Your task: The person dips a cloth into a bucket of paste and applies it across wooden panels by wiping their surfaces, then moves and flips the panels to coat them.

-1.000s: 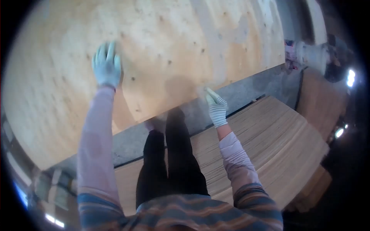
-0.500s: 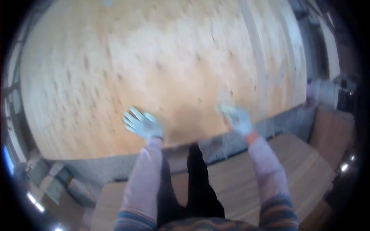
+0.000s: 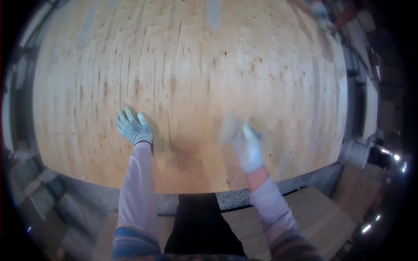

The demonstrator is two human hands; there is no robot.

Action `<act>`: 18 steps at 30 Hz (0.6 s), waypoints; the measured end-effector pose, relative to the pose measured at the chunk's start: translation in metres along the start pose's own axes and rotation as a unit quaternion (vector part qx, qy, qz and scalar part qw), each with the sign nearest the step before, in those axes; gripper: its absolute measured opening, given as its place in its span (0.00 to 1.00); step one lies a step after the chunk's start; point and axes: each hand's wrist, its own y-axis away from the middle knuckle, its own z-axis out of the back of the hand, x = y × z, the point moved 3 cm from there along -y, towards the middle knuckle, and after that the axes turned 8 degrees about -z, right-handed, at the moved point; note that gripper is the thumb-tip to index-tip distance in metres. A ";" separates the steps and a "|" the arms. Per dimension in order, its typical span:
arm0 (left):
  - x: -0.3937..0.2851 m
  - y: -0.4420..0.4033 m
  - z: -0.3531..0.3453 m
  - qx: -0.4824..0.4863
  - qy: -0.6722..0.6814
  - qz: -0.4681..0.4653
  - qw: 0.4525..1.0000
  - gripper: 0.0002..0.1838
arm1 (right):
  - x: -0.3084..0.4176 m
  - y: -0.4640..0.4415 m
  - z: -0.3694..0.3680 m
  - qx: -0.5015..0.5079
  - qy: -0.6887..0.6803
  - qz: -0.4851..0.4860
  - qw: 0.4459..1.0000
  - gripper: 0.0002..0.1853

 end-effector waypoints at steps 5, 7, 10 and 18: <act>0.006 -0.010 -0.010 0.102 -0.018 0.034 0.994 0.35 | 0.086 -0.246 -0.120 0.063 0.097 0.046 0.992 0.12; 0.005 -0.017 -0.009 0.094 -0.016 0.020 0.995 0.34 | 0.155 -0.339 -0.138 -0.078 0.735 0.321 0.592 0.12; 0.008 -0.012 0.001 0.096 -0.001 0.001 0.995 0.31 | 0.170 -0.353 -0.184 -0.028 0.814 0.165 0.556 0.26; 0.008 -0.004 -0.008 0.088 0.007 0.020 0.996 0.34 | -0.045 -0.073 -0.033 0.137 0.492 -0.086 0.855 0.17</act>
